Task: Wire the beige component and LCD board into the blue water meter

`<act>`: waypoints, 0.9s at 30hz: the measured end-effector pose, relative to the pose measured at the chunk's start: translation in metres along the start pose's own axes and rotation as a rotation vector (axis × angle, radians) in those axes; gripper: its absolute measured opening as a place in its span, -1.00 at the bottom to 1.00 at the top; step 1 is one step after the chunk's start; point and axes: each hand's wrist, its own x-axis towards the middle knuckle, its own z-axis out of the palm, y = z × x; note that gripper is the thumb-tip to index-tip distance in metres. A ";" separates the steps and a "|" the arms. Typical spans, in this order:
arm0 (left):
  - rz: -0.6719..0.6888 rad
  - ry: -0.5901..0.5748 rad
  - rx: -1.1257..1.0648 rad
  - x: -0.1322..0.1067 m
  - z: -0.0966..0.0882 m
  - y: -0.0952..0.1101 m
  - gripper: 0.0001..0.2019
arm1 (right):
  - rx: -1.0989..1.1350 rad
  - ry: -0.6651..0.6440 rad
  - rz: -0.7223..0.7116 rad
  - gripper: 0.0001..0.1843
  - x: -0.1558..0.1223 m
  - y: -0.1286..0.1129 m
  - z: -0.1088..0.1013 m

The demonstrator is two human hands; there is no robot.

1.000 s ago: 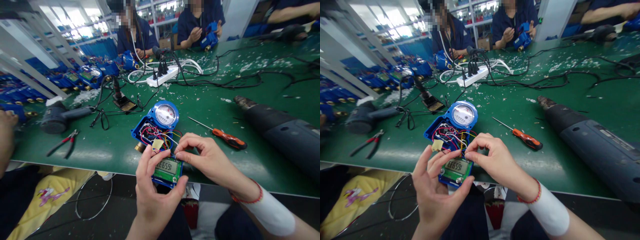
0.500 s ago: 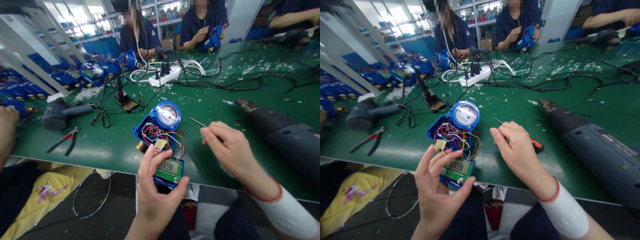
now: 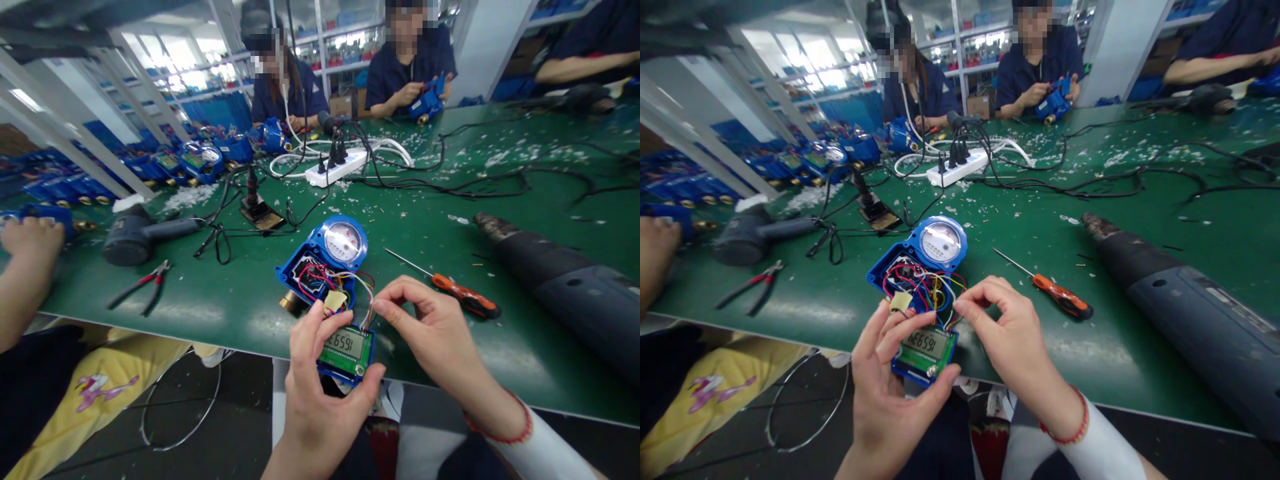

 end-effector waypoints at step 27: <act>0.180 -0.030 0.198 -0.017 -0.004 -0.003 -0.33 | 0.071 -0.029 -0.147 -0.85 -0.023 -0.026 0.005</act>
